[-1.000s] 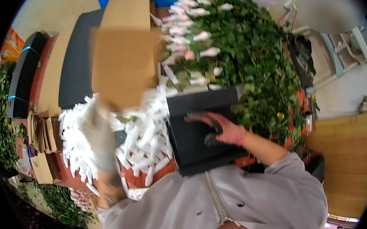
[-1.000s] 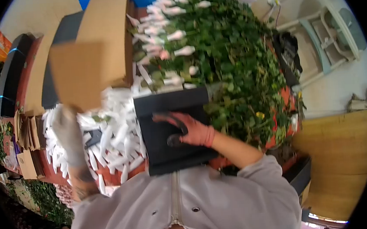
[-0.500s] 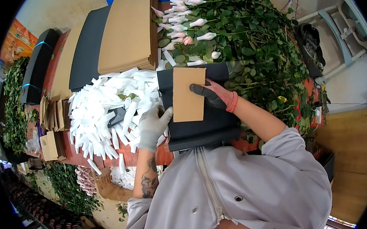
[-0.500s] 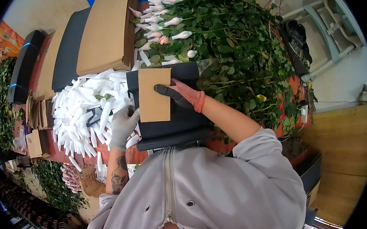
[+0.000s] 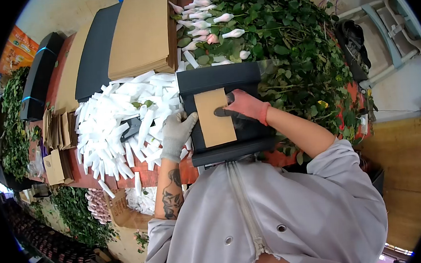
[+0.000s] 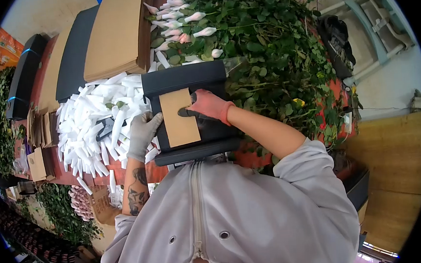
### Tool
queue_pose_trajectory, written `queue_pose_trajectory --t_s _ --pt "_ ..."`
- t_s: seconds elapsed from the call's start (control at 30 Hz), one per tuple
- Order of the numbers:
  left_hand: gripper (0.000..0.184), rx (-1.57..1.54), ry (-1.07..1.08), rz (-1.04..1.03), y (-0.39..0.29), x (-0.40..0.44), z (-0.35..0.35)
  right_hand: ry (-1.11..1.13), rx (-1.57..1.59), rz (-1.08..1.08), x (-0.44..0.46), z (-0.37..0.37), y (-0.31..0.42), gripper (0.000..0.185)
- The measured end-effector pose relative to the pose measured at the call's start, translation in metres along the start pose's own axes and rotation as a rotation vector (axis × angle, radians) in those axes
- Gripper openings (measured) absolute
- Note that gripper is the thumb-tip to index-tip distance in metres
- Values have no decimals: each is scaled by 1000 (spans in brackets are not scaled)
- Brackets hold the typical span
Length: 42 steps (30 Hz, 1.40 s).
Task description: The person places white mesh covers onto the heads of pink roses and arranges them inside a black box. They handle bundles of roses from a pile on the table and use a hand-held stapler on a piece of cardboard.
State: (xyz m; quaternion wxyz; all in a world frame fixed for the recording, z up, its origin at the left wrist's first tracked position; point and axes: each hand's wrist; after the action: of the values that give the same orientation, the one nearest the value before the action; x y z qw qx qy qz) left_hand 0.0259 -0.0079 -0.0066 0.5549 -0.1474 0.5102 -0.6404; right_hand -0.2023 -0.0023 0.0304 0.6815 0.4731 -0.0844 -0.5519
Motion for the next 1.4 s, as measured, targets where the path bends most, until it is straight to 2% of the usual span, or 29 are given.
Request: queue_pose_trajectory --t_s 0.03,0.1,0.17,0.23,0.27,0.33,0.37,0.43,0.47,0.5,0.53,0.57,0.6,0.77,0.83,0.9,0.97,1.03,1.1,1.17,1.23,1.27,1.3,1.37,1.4 --pt "40 1 2 4 0 1 1 3 4 -1 -3 2 13 45" --pt "39 64 9 8 1 2 1 42 -158 -295 -5 1 28 42" --pt "37 37 20 -2 3 3 1 58 -111 -346 -7 2 36 37" --pt "34 6 34 -16 8 4 0 162 -41 -426 -7 6 37 43" --pt "31 -94 -42 -103 14 1 0 163 -40 -428 -9 3 32 43" --pt "19 -166 -133 -203 2 -24 20 -76 -552 -267 -5 -8 22 47" --pt "17 -8 -166 -229 15 -31 31 52 -565 -354 -3 -4 30 49" --pt "20 398 -286 -411 43 -44 60 45 -561 -289 -2 0 30 47" --pt "28 636 -359 -414 73 -38 79 42 -553 -268 2 4 40 47" --pt "36 635 -255 -196 73 -39 98 150 -417 -408 0 9 50 46" --pt "40 770 -236 -243 87 -30 111 259 -279 -551 -1 10 54 46" --pt "45 902 -218 -295 89 -21 117 257 -276 -551 -2 9 53 46" --pt "45 903 -218 -298 92 -14 118 228 -305 -528 -3 7 50 45" --pt "51 1224 22 -92 82 19 126 96 -444 -438 -5 1 36 46" --pt "54 1289 40 -139 72 23 136 66 -455 -411 -7 -2 36 47" --pt "58 931 102 -299 38 8 150 41 -458 -414 -8 2 40 46" --pt "65 715 106 52 23 -9 162 93 -368 -425 -10 4 40 46" --pt "66 23 278 179 30 -18 182 15 -432 -369 -9 -2 28 44" --pt "65 -456 473 94 21 -40 189 31 -407 -373 -10 0 31 43" --pt "63 -535 453 -15 23 -52 181 15 -403 -358 -11 1 31 44" --pt "61 -748 429 16 22 -55 167 12 -400 -347 -12 0 31 44" --pt "56 -950 412 94 22 -53 157 43 -395 -363 -11 2 32 44" --pt "53 -1113 443 118 21 -50 149 74 -393 -381 -11 2 31 44" --pt "57 -1249 500 172 17 -50 134 20 -448 -336 -16 -5 29 42" --pt "62 -1258 605 132 18 -51 130 10 -590 -328 -18 -6 32 39"
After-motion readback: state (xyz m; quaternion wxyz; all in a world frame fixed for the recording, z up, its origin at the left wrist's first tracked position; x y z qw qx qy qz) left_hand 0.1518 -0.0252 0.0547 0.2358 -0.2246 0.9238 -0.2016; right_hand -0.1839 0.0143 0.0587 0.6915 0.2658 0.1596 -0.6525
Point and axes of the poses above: each hand's wrist, its own x-axis towards the middle knuckle, its own z-axis out of the back of the hand, y = z × x, and after that the axes turned 11 degrees about y, right-handed
